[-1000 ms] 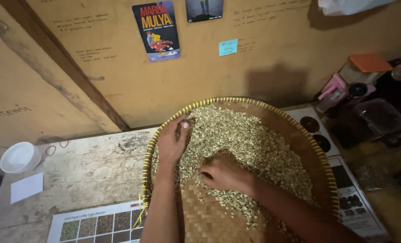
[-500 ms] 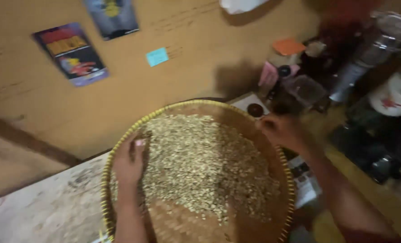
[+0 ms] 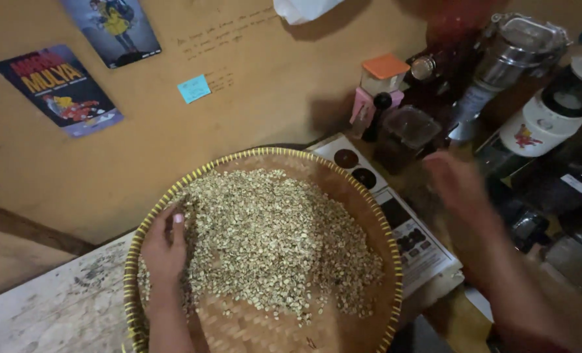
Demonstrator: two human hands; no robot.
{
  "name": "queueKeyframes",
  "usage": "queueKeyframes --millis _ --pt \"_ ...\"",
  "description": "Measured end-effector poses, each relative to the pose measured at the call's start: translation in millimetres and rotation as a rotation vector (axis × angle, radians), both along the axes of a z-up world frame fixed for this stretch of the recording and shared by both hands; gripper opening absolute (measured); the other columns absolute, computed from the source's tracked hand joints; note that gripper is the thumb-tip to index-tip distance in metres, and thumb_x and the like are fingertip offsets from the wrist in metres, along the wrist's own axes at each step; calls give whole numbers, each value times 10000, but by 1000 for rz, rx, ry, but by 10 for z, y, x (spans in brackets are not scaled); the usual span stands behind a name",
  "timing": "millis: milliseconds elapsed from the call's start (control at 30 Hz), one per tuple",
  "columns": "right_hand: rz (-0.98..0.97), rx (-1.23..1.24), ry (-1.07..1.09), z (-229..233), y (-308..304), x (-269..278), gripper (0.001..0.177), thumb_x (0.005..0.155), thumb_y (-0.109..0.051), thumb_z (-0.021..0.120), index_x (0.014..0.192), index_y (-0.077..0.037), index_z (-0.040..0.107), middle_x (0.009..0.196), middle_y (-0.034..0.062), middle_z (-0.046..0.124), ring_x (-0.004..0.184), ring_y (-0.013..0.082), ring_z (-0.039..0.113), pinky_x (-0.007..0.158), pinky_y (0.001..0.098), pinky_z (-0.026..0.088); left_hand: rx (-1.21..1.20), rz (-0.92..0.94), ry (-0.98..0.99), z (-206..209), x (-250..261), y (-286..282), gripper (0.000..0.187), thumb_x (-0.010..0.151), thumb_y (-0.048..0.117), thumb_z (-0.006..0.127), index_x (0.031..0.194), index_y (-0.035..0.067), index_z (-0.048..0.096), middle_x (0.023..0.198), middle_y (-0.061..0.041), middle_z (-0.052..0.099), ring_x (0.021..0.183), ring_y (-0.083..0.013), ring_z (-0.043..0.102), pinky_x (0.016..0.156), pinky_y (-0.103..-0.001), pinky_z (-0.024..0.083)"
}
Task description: Sorting green coffee beans by hand in a woven tray to remove defects
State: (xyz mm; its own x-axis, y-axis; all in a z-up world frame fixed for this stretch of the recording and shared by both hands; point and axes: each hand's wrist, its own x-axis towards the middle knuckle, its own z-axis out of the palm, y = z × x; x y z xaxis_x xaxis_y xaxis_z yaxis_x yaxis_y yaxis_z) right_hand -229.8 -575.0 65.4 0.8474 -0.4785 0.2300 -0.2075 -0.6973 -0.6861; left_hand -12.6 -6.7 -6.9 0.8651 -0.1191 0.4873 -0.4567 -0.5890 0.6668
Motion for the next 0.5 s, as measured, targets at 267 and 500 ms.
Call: queueKeyframes --millis 267,500 --pt "854 -343 251 18 2151 123 923 942 -677 585 1607 -165 202 1685 194 61 1563 392 58 1218 641 28 -50 -6 -56 -78 18 13 353 1065 301 552 1319 86 672 1300 -137 711 1215 -277 660 1069 -392 472" --pt "872 -262 481 -107 2948 262 736 1043 -373 574 1644 -206 183 1666 323 -69 1498 591 3 1111 720 301 -57 -7 39 18 22 -13 392 1056 354 511 1336 130 670 1288 -125 715 1135 -270 672 998 -382 489"
